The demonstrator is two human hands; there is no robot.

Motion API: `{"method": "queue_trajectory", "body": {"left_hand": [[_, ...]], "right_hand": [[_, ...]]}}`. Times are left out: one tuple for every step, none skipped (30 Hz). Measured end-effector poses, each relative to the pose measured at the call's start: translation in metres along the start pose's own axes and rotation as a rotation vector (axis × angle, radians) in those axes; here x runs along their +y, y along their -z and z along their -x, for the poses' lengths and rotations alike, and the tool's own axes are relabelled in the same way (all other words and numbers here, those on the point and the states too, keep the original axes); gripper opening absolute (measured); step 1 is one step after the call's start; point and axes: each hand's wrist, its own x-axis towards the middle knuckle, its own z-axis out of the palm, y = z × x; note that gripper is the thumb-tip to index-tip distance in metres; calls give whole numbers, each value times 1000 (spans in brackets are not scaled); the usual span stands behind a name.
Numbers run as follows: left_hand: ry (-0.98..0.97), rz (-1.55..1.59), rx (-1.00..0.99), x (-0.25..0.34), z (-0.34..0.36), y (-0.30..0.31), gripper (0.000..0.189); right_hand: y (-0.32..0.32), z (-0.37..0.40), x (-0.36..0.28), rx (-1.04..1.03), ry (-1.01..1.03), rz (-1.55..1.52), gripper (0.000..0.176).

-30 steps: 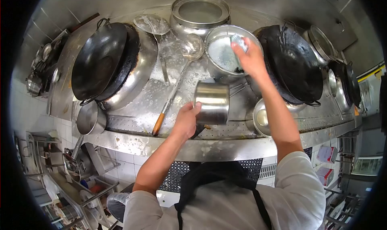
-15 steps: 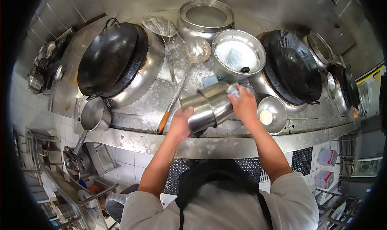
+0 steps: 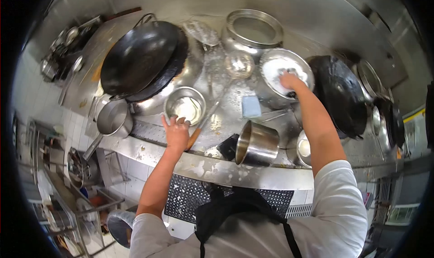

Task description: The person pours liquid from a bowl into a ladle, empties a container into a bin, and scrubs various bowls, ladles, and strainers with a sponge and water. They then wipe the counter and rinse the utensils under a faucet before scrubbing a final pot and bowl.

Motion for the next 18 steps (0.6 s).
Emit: {"method": "queue_trajectory", "body": {"left_hand": [[36, 62, -77, -4, 5, -4, 24], [24, 283, -2, -7, 11, 3, 39], [127, 319, 186, -1, 13, 19, 40], [227, 351, 380, 3, 12, 30, 42], [504, 624, 431, -7, 16, 6, 43], [779, 898, 478, -23, 19, -38, 43], [943, 1251, 345, -31, 19, -48, 44], [1163, 1554, 222, -38, 18, -57, 44], [1230, 1918, -115, -46, 10, -46, 44], [1242, 2259, -495, -53, 5, -38, 44], [1305, 2247, -382, -51, 1, -58, 54], [1231, 2124, -294, -40, -4, -44, 63], [1157, 1999, -213, -23, -11, -15, 72], [1077, 1873, -137, -10, -19, 5, 82], [1033, 1730, -154, -3, -21, 13, 85], [980, 1590, -167, 3, -25, 19, 88], [921, 1454, -173, 8, -31, 22, 91], [838, 1283, -148, 14, -31, 20, 91]], "right_hand": [[-35, -34, 33, -45, 81, 0, 50], [-61, -55, 59, -74, 138, 9, 50], [-46, -49, 45, -60, 86, 60, 47], [-29, -42, 30, -50, 34, 111, 45], [1, -23, 15, -31, -24, 162, 43], [34, 1, -5, -10, -86, 212, 40], [69, 30, -34, 220, -162, -144, 42], [97, 52, -67, 439, -232, -505, 43], [110, 56, -95, 456, -156, -687, 43], [122, 58, -125, 475, -78, -872, 43], [137, 76, -173, 368, 61, -860, 42], [142, 99, -224, 259, 194, -843, 43], [133, 117, -264, 252, 410, -669, 37], [89, 97, -292, 215, 615, -536, 32], [72, 107, -326, 126, 709, -200, 31], [47, 100, -347, 81, 840, -93, 33], [18, 86, -356, 40, 969, 21, 34], [-6, 74, -354, 85, 977, 70, 33]]}}
